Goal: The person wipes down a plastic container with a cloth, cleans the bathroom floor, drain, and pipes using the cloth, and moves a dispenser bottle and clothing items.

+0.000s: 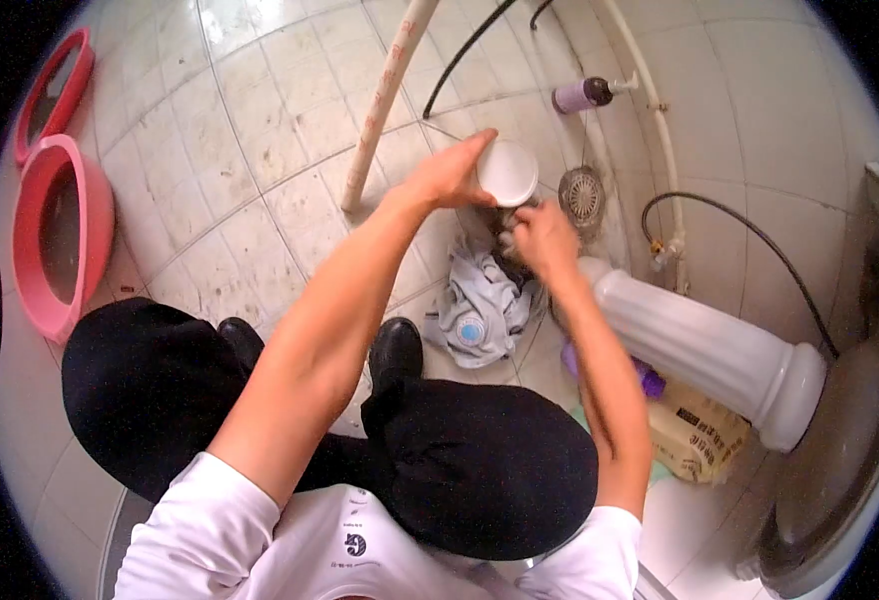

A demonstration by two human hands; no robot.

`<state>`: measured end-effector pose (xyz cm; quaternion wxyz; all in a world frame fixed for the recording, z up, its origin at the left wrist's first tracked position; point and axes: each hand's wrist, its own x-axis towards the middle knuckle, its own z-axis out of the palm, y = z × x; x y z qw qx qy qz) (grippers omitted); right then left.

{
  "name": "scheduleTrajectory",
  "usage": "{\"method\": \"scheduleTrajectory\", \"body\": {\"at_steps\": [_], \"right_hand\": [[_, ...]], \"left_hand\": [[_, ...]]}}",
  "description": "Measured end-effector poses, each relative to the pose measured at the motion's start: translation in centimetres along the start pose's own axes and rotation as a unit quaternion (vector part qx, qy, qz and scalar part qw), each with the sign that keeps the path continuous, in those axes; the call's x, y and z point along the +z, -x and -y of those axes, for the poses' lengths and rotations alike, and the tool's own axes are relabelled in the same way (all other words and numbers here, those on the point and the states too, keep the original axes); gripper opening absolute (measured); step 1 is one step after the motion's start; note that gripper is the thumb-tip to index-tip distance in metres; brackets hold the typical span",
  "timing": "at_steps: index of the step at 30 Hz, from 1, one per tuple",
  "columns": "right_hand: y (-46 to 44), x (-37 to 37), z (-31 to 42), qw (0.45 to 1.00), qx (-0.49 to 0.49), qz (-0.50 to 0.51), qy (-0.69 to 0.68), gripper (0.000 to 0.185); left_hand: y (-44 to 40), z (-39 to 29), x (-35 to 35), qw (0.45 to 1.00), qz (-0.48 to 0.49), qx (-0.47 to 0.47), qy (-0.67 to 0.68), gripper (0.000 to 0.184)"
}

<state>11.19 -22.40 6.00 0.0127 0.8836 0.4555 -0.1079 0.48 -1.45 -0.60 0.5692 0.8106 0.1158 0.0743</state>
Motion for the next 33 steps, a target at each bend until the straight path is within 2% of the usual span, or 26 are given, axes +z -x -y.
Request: {"method": "scheduleTrajectory", "body": {"at_steps": [2,7,10,11,14,17,19,22,26,29,32,33], "right_hand": [[0.9,0.2,2.6,0.998,0.046,-0.015,-0.032,0.03],[0.6,-3.0,0.2,0.994,0.107,-0.002,-0.021,0.033],[-0.3,-5.9,-0.4,0.984,0.101,-0.102,-0.107,0.035],[-0.6,-6.1,0.0,0.979,0.069,-0.143,-0.126,0.036],[-1.1,-5.2,2.1,0.992,0.056,-0.034,-0.104,0.035],[-1.1,-3.5,4.7,0.994,0.008,-0.104,-0.011,0.026],[-1.6,-2.8,4.7,0.987,0.003,-0.155,0.039,0.018],[-3.7,-3.3,3.1,0.985,0.014,-0.165,0.056,0.023],[-7.6,-3.0,3.0,0.98,-0.037,-0.186,0.054,0.019],[-8.3,-4.0,4.0,0.987,-0.081,-0.142,0.008,0.018],[-7.7,-4.4,4.0,0.986,-0.131,-0.084,-0.059,0.018],[-7.1,-4.6,4.0,0.984,-0.147,-0.065,-0.084,0.018]], "left_hand": [[0.0,0.6,-0.5,1.0,-0.009,0.005,0.007,0.115],[-1.1,1.8,0.4,0.999,0.005,0.027,0.033,0.115],[-1.4,1.7,0.3,0.999,0.017,0.016,0.042,0.116],[-1.5,1.5,0.3,0.999,0.021,0.013,0.042,0.116],[-1.7,0.6,0.4,1.0,0.013,-0.006,-0.017,0.12],[-1.5,-1.0,-0.5,0.998,0.038,-0.041,-0.04,0.121],[-1.8,0.0,-0.2,0.999,0.024,-0.024,-0.027,0.12],[-2.1,0.3,0.0,0.999,0.031,-0.009,-0.005,0.117],[-2.7,1.2,0.0,0.999,0.031,0.03,0.007,0.12],[-2.3,1.7,0.8,0.999,-0.019,0.016,0.025,0.126],[-2.0,1.9,0.9,0.997,-0.011,0.025,0.075,0.131],[-1.8,1.6,0.8,0.999,-0.008,0.015,0.052,0.127]]}}
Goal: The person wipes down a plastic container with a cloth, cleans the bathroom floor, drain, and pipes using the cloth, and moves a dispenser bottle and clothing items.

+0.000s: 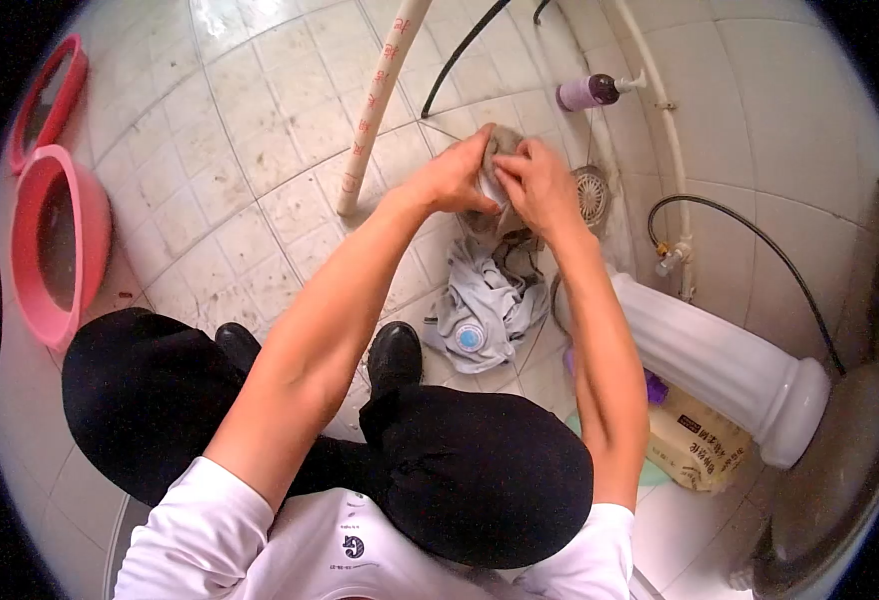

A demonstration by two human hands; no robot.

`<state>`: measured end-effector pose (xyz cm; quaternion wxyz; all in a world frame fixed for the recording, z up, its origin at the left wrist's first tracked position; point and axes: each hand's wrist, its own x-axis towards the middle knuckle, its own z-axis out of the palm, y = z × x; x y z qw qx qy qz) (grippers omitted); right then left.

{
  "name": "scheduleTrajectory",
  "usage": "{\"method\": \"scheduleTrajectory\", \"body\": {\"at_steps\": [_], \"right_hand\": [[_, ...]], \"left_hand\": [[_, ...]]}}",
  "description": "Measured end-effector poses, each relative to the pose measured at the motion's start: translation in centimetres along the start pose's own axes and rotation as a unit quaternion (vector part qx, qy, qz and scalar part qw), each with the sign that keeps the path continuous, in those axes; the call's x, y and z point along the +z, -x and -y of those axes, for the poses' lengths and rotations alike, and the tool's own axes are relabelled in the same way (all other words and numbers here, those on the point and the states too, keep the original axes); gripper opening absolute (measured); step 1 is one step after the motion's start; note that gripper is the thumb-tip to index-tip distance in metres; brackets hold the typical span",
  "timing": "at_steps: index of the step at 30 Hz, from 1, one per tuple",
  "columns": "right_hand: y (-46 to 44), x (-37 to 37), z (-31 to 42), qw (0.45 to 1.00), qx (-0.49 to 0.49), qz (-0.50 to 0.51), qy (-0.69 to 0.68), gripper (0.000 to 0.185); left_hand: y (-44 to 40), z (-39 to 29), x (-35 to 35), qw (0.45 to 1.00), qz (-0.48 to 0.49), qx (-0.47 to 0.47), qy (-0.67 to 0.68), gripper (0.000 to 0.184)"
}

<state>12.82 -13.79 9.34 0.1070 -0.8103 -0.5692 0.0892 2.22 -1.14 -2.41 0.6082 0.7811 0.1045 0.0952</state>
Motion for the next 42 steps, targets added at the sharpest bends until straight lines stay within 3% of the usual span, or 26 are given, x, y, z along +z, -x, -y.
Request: {"method": "scheduleTrajectory", "body": {"at_steps": [3,8,11,12,15,16,19,20,23,26,29,33,36,39,40,42], "right_hand": [[2.3,-1.0,0.6,0.997,-0.027,0.068,0.009,0.019],[5.8,-1.3,-1.9,0.989,0.101,0.061,0.089,0.019],[5.9,-1.4,-2.6,0.983,0.156,-0.1,0.013,0.024],[5.4,-1.8,-2.5,0.981,0.131,-0.138,-0.029,0.034],[3.4,-3.5,1.5,0.968,0.193,-0.138,-0.087,0.046],[2.7,-2.1,0.4,0.976,0.134,-0.138,-0.101,0.053],[1.9,0.3,0.4,0.998,0.055,0.009,-0.03,0.053],[2.1,1.8,0.9,0.998,0.041,-0.04,0.024,0.05],[2.1,2.5,0.4,0.997,0.04,-0.062,0.005,0.045],[1.5,4.3,-0.3,0.969,0.17,-0.156,0.091,0.042],[0.1,4.6,-0.3,0.915,0.344,-0.188,0.097,0.041],[2.9,5.3,-1.1,0.923,0.3,-0.232,0.061,0.04],[6.3,4.6,-0.9,0.975,0.134,-0.165,-0.059,0.034],[8.2,1.5,1.7,0.969,0.135,-0.02,-0.204,0.029],[8.9,1.4,0.6,0.973,0.12,-0.004,-0.197,0.029],[10.2,-0.2,-0.1,0.973,0.152,0.05,-0.168,0.03]], "left_hand": [[0.6,-0.7,0.0,0.996,-0.018,-0.006,-0.085,0.122],[0.9,-1.0,0.0,0.996,0.0,-0.015,-0.09,0.122],[0.4,-0.2,0.0,0.999,-0.011,-0.013,-0.048,0.126],[0.5,0.1,0.4,0.999,-0.029,0.0,-0.029,0.127],[0.7,1.1,1.4,0.998,-0.052,0.023,-0.012,0.126],[0.6,1.6,1.7,0.998,-0.057,0.028,-0.013,0.126],[-0.2,3.2,2.2,0.997,-0.021,0.052,0.06,0.119],[-0.4,3.4,2.3,0.987,-0.013,0.056,0.149,0.112],[0.0,1.5,1.1,0.991,-0.006,0.054,0.12,0.106],[0.1,-0.3,1.6,0.995,-0.034,-0.009,0.097,0.097],[-0.4,-0.6,1.9,0.998,-0.059,0.033,-0.001,0.095],[-0.1,-0.8,1.8,0.999,-0.009,0.041,-0.028,0.098],[-0.4,1.9,2.9,0.996,-0.058,0.061,0.017,0.109],[0.1,1.2,0.7,0.997,0.038,0.045,0.051,0.113],[0.5,0.3,0.3,0.995,0.079,0.051,0.04,0.112],[0.7,0.1,0.8,0.999,0.014,0.026,0.045,0.112]]}}
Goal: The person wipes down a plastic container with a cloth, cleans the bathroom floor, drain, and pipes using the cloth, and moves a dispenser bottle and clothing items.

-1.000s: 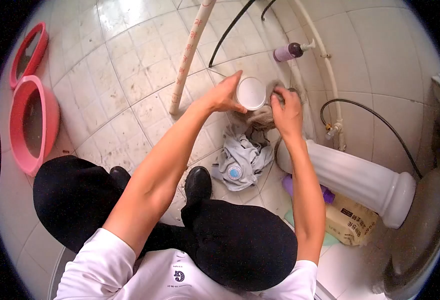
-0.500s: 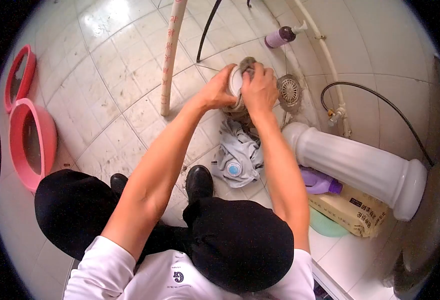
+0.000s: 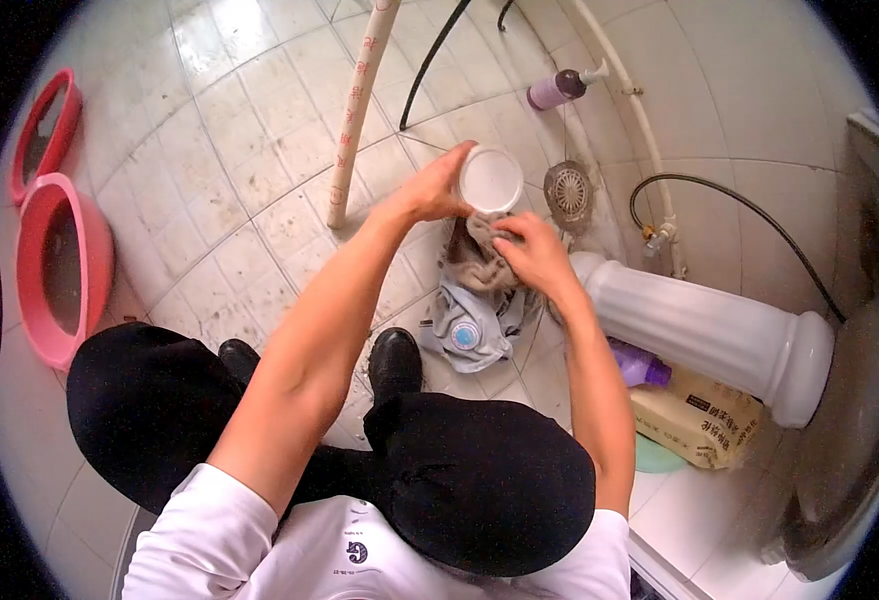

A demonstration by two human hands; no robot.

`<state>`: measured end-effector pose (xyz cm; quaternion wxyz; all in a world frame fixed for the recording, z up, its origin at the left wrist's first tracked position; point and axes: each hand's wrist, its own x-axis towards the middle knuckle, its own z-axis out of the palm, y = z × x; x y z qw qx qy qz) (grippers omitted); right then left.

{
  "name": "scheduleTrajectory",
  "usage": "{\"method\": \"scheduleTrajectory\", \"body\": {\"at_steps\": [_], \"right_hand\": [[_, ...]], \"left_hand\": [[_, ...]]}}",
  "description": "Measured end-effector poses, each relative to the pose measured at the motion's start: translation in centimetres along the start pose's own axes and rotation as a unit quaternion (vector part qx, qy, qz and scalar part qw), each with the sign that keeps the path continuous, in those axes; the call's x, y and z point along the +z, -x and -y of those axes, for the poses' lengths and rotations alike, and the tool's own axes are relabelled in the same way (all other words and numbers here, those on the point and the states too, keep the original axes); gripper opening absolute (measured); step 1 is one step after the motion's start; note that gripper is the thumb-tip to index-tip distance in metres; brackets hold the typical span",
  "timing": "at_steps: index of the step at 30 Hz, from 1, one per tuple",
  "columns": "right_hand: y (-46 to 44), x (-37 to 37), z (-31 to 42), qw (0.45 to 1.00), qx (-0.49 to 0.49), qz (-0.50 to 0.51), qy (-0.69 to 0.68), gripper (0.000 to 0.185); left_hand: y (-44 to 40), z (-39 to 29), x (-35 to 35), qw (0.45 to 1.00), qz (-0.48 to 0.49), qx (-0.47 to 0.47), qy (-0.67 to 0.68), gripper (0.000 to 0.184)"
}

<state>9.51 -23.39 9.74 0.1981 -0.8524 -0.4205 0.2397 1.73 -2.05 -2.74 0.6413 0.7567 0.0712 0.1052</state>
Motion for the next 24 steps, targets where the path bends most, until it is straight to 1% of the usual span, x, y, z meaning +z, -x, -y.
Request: {"method": "scheduleTrajectory", "body": {"at_steps": [1,2,4,5,6,8,9,10,11,12,13,14,17,18,21,22,24], "right_hand": [[0.8,-0.7,-0.3,0.999,0.022,0.025,0.018,0.03],[1.5,-0.4,-1.8,0.997,0.063,-0.025,-0.025,0.034],[2.3,-0.6,-3.8,0.976,0.143,-0.118,-0.111,0.04],[2.6,-0.5,-4.7,0.956,0.183,-0.168,-0.159,0.043],[2.8,-0.4,-4.5,0.93,0.218,-0.193,-0.225,0.049],[2.5,0.6,-4.7,0.88,0.25,-0.176,-0.363,0.05],[2.1,1.2,-5.1,0.849,0.264,-0.164,-0.427,0.05],[1.2,2.2,-5.3,0.848,0.273,-0.152,-0.427,0.05],[0.7,3.2,-5.4,0.824,0.284,-0.157,-0.465,0.052],[-0.2,4.1,-4.8,0.799,0.291,-0.159,-0.501,0.054],[-1.0,4.8,-3.1,0.774,0.296,-0.156,-0.537,0.057],[-0.9,4.6,-1.6,0.771,0.271,-0.147,-0.557,0.064],[-0.2,5.1,-0.3,0.786,0.235,-0.169,-0.546,0.067],[0.1,5.1,-0.2,0.779,0.22,-0.192,-0.554,0.066],[0.7,4.4,-0.2,0.731,0.196,-0.238,-0.608,0.065],[0.7,4.4,-0.8,0.705,0.181,-0.248,-0.639,0.063],[1.3,4.0,-1.0,0.697,0.162,-0.267,-0.646,0.062]], "left_hand": [[0.5,-0.8,-0.1,0.999,-0.035,-0.013,0.004,0.112],[0.9,-1.3,-0.7,0.998,-0.012,-0.057,-0.001,0.107],[0.7,-1.1,-0.6,0.995,0.001,-0.098,0.025,0.101],[0.5,-1.0,-0.6,0.992,0.012,-0.117,0.033,0.098],[0.7,-0.8,-0.6,0.991,0.015,-0.127,0.035,0.096],[1.4,-0.2,-0.1,0.988,0.023,-0.146,0.04,0.091],[1.5,0.1,0.5,0.99,0.005,-0.131,0.049,0.089],[1.6,0.5,1.2,0.991,-0.012,-0.116,0.059,0.087],[1.6,0.8,1.7,0.992,-0.03,-0.1,0.068,0.085],[1.6,1.1,2.0,0.992,-0.031,-0.108,0.066,0.084],[1.7,1.3,2.1,0.991,-0.036,-0.116,0.063,0.083],[1.8,1.5,2.0,0.989,-0.044,-0.126,0.062,0.083],[1.9,-2.4,-0.3,0.997,-0.037,-0.028,0.066,0.085],[1.3,-3.4,-0.7,0.997,-0.026,-0.005,0.069,0.079],[0.3,-6.1,-1.4,0.999,-0.025,0.043,0.009,0.069],[0.2,-6.9,-1.4,0.998,-0.038,0.04,-0.007,0.065],[0.1,-8.5,-1.8,0.995,-0.06,0.071,-0.03,0.065]]}}
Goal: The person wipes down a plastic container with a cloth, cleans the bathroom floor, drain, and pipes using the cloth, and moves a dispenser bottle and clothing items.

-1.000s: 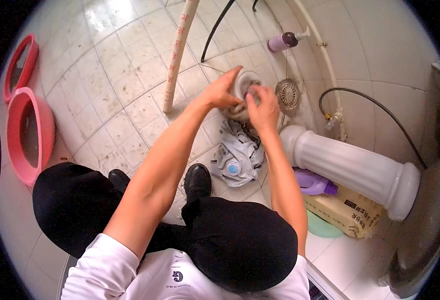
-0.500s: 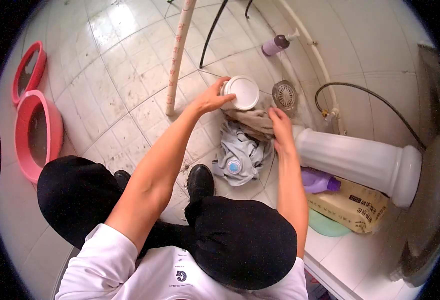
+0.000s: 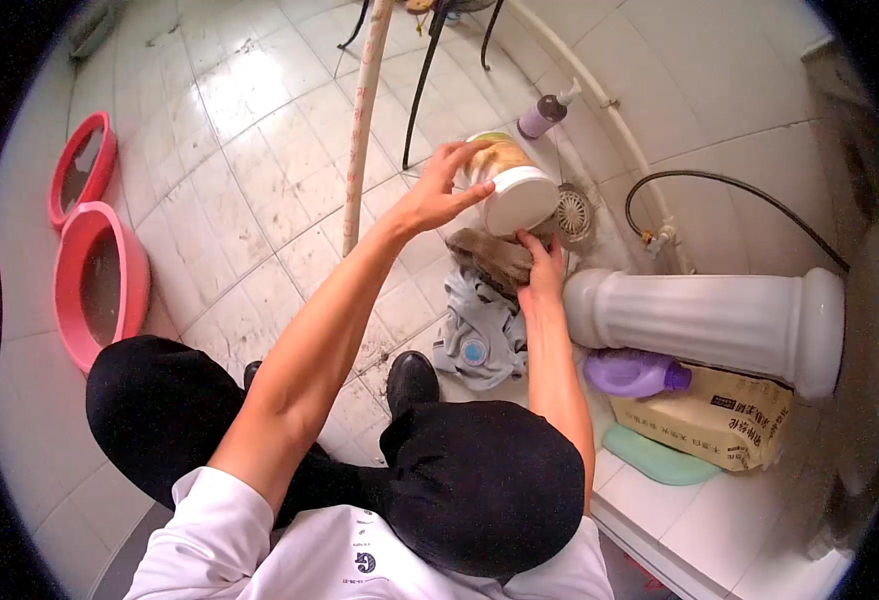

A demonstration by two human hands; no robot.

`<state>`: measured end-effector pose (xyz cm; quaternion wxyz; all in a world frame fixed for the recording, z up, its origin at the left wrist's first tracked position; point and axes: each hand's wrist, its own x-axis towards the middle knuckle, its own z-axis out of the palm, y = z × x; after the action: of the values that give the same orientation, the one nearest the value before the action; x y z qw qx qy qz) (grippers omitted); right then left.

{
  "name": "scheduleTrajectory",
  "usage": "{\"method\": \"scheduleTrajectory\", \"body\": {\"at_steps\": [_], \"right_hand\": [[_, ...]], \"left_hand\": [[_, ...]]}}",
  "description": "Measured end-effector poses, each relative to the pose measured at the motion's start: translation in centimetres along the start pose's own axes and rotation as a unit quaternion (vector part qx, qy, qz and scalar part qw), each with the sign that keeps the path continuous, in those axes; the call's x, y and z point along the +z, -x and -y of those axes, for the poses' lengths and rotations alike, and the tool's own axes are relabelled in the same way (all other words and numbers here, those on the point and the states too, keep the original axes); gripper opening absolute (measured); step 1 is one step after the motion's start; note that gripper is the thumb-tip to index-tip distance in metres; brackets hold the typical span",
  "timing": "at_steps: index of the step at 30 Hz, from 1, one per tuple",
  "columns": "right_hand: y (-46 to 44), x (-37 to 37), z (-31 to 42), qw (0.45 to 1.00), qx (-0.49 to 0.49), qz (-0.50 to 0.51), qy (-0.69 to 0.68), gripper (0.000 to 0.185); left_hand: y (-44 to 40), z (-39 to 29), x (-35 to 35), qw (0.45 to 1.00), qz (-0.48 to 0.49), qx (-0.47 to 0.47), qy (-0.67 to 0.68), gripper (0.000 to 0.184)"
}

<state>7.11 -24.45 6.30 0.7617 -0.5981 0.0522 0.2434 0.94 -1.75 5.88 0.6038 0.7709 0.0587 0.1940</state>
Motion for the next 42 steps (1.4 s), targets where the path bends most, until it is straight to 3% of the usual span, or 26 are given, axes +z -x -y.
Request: {"method": "scheduleTrajectory", "body": {"at_steps": [5,6,9,13,17,18,22,25,26,27,30,31,32,36,39,40,42], "right_hand": [[1.5,0.4,0.6,0.999,-0.035,0.023,0.013,0.064],[1.8,0.6,0.5,0.998,-0.054,0.031,0.028,0.069],[2.9,1.1,0.7,0.997,-0.051,0.018,0.049,0.071],[4.1,1.7,1.7,0.987,-0.118,0.041,0.104,0.07],[6.1,3.0,4.4,0.984,-0.134,0.02,0.113,0.069],[6.4,3.0,5.4,0.988,-0.127,0.01,0.088,0.068],[6.6,3.3,10.2,0.988,-0.089,0.035,-0.12,0.063],[6.0,5.6,11.0,0.975,-0.156,0.139,-0.072,0.066],[6.3,6.7,10.8,0.952,-0.255,0.125,0.109,0.062],[6.7,8.1,10.6,0.889,-0.341,0.107,0.287,0.06],[6.5,9.8,10.6,0.893,-0.364,0.102,0.243,0.053],[6.1,9.8,10.4,0.898,-0.36,0.096,0.233,0.052],[4.8,10.0,10.1,0.934,-0.317,0.09,0.137,0.042],[3.1,11.3,7.4,0.939,-0.317,0.003,0.133,0.042],[3.1,12.3,3.7,0.918,-0.347,-0.111,0.158,0.045],[4.3,12.8,2.6,0.925,-0.332,-0.124,0.134,0.049],[5.9,13.6,1.1,0.899,-0.396,-0.097,0.159,0.049]], "left_hand": [[-1.0,-1.6,-1.7,0.995,-0.005,0.034,-0.092,0.069],[-1.2,-2.2,-2.3,0.998,0.051,-0.009,-0.029,0.084],[-0.9,-2.8,-2.8,0.994,0.093,-0.028,0.042,0.107],[-0.7,-3.8,-2.7,0.995,0.064,-0.054,0.048,0.129],[0.6,-5.0,-4.0,0.96,0.065,-0.167,0.214,0.114],[1.1,-4.8,-4.3,0.939,0.071,-0.216,0.257,0.1],[2.9,-4.0,-4.5,0.879,0.113,-0.209,0.414,0.089],[3.7,-5.0,-4.1,0.832,0.144,-0.225,0.486,0.085],[3.9,-6.0,-3.8,0.824,0.138,-0.224,0.502,0.082],[4.1,-6.8,-3.9,0.831,0.136,-0.224,0.491,0.083],[4.3,-9.2,-4.3,0.847,0.113,-0.216,0.473,0.083],[4.5,-9.4,-3.7,0.832,0.103,-0.21,0.504,0.083],[4.7,-9.5,-3.1,0.816,0.093,-0.206,0.532,0.083],[5.5,-9.5,-2.0,0.775,0.018,-0.224,0.591,0.082],[5.6,-9.1,-1.9,0.766,-0.037,-0.215,0.605,0.082],[5.5,-9.6,-1.8,0.77,-0.067,-0.21,0.599,0.083],[5.0,-8.6,-1.4,0.78,-0.132,-0.197,0.579,0.087]]}}
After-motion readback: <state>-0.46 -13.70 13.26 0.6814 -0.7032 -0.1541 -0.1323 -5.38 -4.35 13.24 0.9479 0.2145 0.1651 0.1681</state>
